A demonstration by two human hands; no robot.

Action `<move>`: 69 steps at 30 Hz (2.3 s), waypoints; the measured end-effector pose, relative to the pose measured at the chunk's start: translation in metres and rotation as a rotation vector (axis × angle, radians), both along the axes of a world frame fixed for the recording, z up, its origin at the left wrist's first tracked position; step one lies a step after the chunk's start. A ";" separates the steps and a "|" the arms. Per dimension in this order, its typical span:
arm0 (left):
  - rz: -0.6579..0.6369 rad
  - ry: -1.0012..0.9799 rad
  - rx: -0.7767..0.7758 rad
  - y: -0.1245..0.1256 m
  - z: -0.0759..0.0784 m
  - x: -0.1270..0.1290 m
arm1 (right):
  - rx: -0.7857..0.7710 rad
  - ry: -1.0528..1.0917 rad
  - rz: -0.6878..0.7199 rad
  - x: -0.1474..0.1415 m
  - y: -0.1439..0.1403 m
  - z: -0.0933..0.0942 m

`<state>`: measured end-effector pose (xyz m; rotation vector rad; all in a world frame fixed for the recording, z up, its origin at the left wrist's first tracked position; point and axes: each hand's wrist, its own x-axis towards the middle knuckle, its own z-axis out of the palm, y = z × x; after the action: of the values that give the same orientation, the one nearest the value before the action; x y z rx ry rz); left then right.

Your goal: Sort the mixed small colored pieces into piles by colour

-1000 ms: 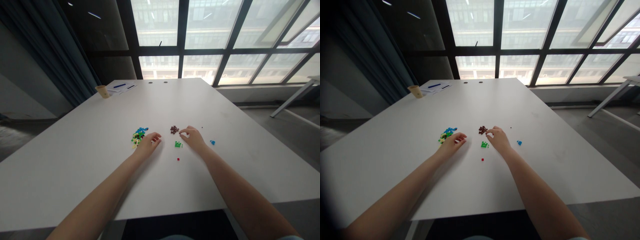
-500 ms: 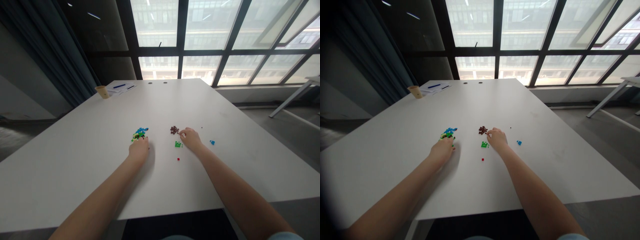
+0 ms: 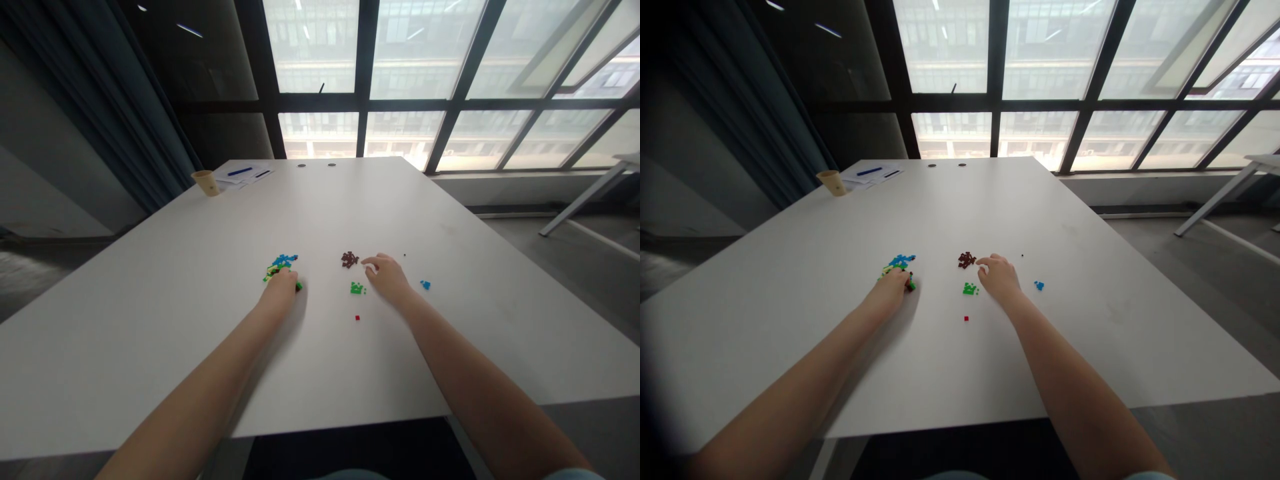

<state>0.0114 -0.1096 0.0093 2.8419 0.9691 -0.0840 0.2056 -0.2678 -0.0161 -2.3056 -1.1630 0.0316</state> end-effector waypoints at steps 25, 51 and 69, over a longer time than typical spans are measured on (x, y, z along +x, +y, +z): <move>-0.101 -0.127 0.095 0.009 -0.004 0.000 | 0.062 0.031 0.055 -0.005 -0.011 0.009; -0.089 -0.047 0.152 0.007 0.003 0.001 | 0.048 0.064 0.065 -0.007 -0.014 0.014; -0.260 -0.903 -0.093 -0.020 -0.011 0.015 | 0.233 0.050 0.237 -0.023 -0.004 0.016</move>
<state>0.0261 -0.1297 -0.0014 2.4363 0.3757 0.9921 0.1830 -0.2717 -0.0003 -1.9465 -1.3330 0.0390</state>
